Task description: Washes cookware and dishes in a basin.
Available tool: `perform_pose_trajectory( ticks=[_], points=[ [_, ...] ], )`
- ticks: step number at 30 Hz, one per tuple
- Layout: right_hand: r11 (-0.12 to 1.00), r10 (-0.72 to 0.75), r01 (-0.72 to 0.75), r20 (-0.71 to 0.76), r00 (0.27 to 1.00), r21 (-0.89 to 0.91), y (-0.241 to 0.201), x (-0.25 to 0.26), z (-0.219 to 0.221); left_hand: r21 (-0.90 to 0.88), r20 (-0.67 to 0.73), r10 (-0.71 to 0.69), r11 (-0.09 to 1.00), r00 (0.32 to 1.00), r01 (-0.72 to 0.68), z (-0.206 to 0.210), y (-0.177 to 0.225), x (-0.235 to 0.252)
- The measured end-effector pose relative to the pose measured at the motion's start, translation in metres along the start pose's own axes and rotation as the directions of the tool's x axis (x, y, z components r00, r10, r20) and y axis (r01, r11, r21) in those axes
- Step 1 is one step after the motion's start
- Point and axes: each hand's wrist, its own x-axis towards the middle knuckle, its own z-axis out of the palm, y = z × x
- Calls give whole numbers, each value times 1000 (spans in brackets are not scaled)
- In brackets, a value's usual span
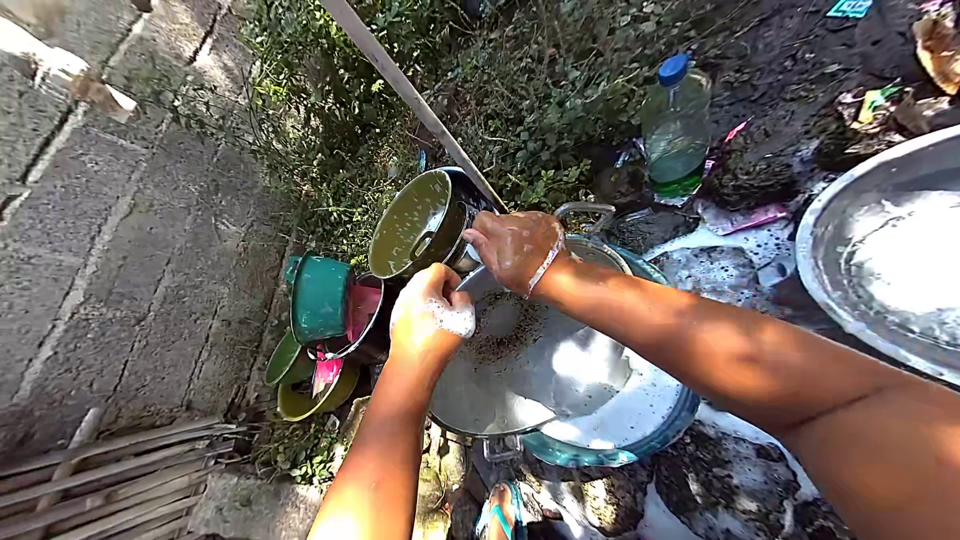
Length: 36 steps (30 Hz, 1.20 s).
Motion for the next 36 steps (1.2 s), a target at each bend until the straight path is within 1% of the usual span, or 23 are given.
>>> perform_pose_trajectory(
  ticks=[2,5,7,9,13,16,20,22,23,26,30,33,36],
  points=[
    [995,-103,103,-143,984,-9,-8,2,-1,42,-17,-29,999,999,29,-10,4,-7],
    [971,-239,233,-360,902,-60,-13,8,-1,63,-81,-36,997,996,41,-18,13,-10],
    [956,-291,275,-416,861,-100,-13,12,-2,57,-128,-16,998,992,24,-15,15,-10],
    [939,-342,320,-435,833,-126,-9,12,0,44,-161,18,999,987,-11,-8,15,-11],
    [896,-442,407,-446,778,-177,4,8,13,12,-192,61,998,980,-60,19,9,-13],
    [871,-489,448,-426,761,-199,13,3,26,-59,-141,71,995,987,-79,33,1,-16],
    [871,-490,456,-409,770,-183,22,-4,41,-232,-24,46,971,999,-51,35,-15,-19],
    [868,-494,472,-384,781,-156,23,-7,45,-295,7,62,954,998,-57,39,-23,-21],
    [866,-496,479,-365,788,-145,23,-9,46,-335,7,74,940,997,-68,43,-29,-21],
    [856,-513,502,-320,797,-122,23,-13,52,-455,-57,113,881,992,-127,60,-43,-18],
    [851,-523,514,-269,809,-107,23,-18,57,-525,-149,119,832,982,-181,82,-50,-15],
    [849,-525,519,-254,812,-98,24,-21,59,-585,-113,135,792,984,-176,88,-56,-12],
    [841,-539,529,-243,807,-108,24,-24,61,-612,-27,128,782,991,-118,85,-59,-12]
  ],
)
